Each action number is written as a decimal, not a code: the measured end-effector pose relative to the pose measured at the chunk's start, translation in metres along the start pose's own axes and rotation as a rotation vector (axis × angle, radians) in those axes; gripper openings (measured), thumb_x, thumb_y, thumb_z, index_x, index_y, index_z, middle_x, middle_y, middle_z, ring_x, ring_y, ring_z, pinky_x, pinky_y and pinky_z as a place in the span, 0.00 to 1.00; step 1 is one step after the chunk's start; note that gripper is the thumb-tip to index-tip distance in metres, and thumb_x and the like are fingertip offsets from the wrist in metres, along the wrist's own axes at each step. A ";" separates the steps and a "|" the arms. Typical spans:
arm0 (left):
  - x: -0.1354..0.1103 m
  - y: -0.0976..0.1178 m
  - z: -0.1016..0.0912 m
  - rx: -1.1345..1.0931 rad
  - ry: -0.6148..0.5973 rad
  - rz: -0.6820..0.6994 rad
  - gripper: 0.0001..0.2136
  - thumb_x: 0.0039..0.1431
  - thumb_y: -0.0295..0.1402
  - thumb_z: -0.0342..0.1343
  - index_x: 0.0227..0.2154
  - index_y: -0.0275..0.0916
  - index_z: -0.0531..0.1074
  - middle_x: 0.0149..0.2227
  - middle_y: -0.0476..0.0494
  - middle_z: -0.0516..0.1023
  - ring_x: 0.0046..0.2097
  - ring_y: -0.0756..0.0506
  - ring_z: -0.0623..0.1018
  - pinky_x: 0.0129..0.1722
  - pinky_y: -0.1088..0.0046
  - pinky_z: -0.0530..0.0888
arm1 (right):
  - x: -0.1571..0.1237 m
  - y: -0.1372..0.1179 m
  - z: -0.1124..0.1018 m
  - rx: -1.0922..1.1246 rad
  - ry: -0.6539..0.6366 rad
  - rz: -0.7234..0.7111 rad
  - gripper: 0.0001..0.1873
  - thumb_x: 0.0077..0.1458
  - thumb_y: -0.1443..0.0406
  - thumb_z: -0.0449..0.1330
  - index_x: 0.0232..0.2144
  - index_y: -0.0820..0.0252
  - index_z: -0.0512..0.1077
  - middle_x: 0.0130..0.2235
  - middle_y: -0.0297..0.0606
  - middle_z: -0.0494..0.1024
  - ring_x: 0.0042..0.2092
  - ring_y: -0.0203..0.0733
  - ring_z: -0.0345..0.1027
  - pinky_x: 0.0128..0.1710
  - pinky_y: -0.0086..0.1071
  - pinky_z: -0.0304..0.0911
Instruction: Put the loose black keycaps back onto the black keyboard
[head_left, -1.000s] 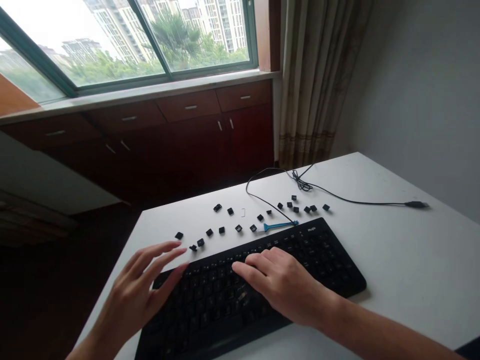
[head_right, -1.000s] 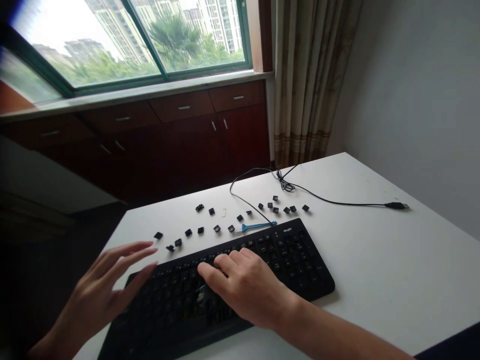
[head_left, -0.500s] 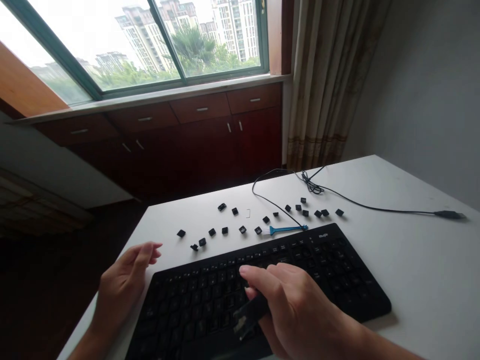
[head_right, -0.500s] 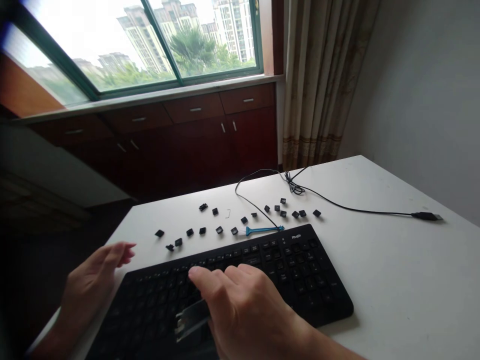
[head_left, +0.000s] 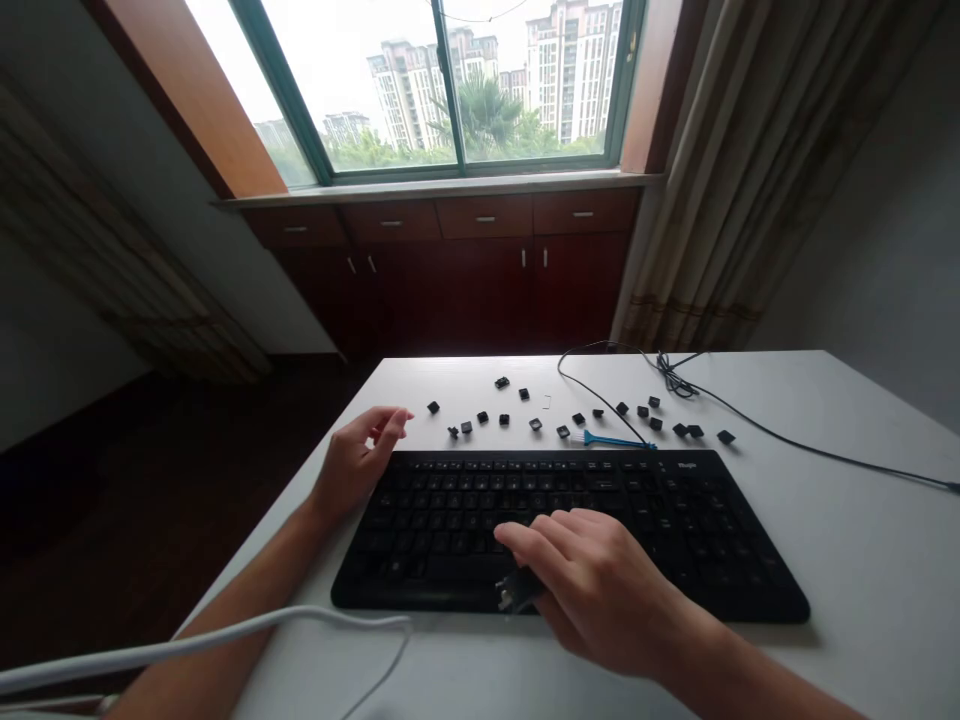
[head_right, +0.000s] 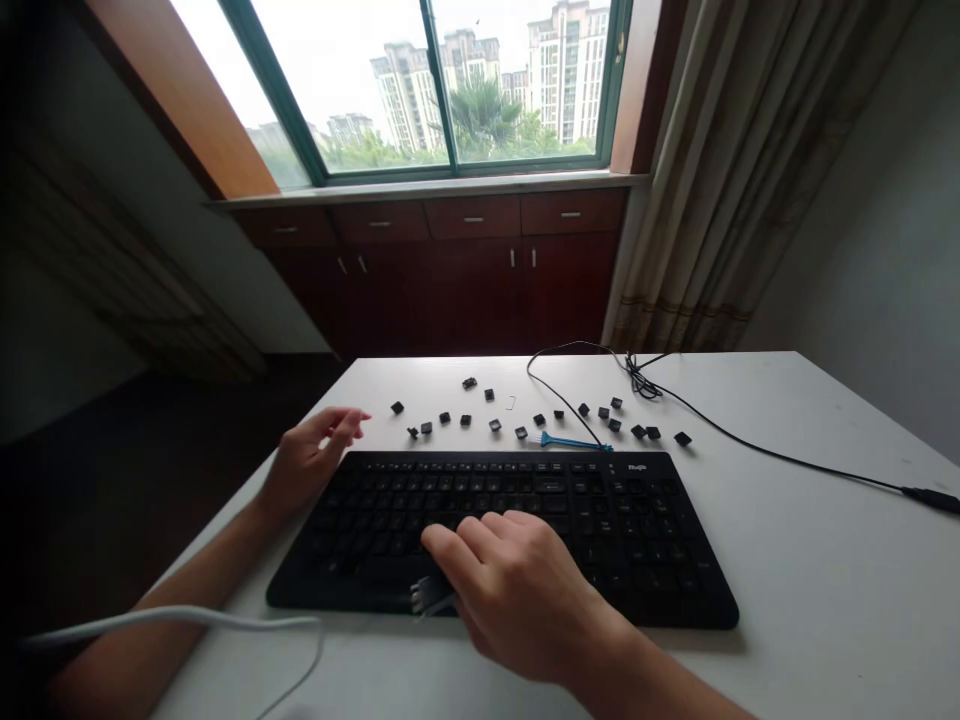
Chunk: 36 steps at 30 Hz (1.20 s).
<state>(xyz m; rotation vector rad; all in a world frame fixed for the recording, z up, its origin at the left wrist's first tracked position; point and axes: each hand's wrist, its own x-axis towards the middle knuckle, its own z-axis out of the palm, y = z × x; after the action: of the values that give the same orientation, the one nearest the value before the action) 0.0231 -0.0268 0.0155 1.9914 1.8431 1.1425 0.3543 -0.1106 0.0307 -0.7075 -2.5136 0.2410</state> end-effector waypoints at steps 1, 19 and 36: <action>0.000 0.001 0.000 -0.003 -0.009 0.009 0.18 0.67 0.47 0.50 0.41 0.38 0.78 0.35 0.45 0.81 0.36 0.45 0.78 0.39 0.72 0.73 | 0.000 0.001 0.001 0.007 0.000 0.000 0.27 0.54 0.75 0.53 0.57 0.62 0.61 0.37 0.37 0.78 0.34 0.42 0.70 0.33 0.36 0.60; 0.003 0.000 0.005 0.000 -0.038 0.062 0.15 0.67 0.46 0.52 0.39 0.40 0.77 0.32 0.49 0.79 0.32 0.47 0.74 0.34 0.72 0.69 | -0.011 0.051 -0.026 -0.238 0.266 0.148 0.18 0.58 0.71 0.57 0.51 0.58 0.70 0.38 0.38 0.82 0.35 0.42 0.77 0.35 0.34 0.68; 0.006 -0.005 0.004 0.067 -0.028 0.095 0.18 0.67 0.49 0.50 0.37 0.41 0.78 0.30 0.49 0.79 0.30 0.46 0.74 0.34 0.72 0.69 | 0.068 0.123 -0.059 -0.131 -0.336 0.447 0.21 0.53 0.54 0.68 0.47 0.55 0.81 0.46 0.44 0.82 0.44 0.52 0.75 0.39 0.36 0.65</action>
<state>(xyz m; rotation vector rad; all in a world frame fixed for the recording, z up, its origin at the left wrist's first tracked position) 0.0220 -0.0189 0.0121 2.1412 1.8136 1.0850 0.3887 0.0318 0.0734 -1.3838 -2.6675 0.3794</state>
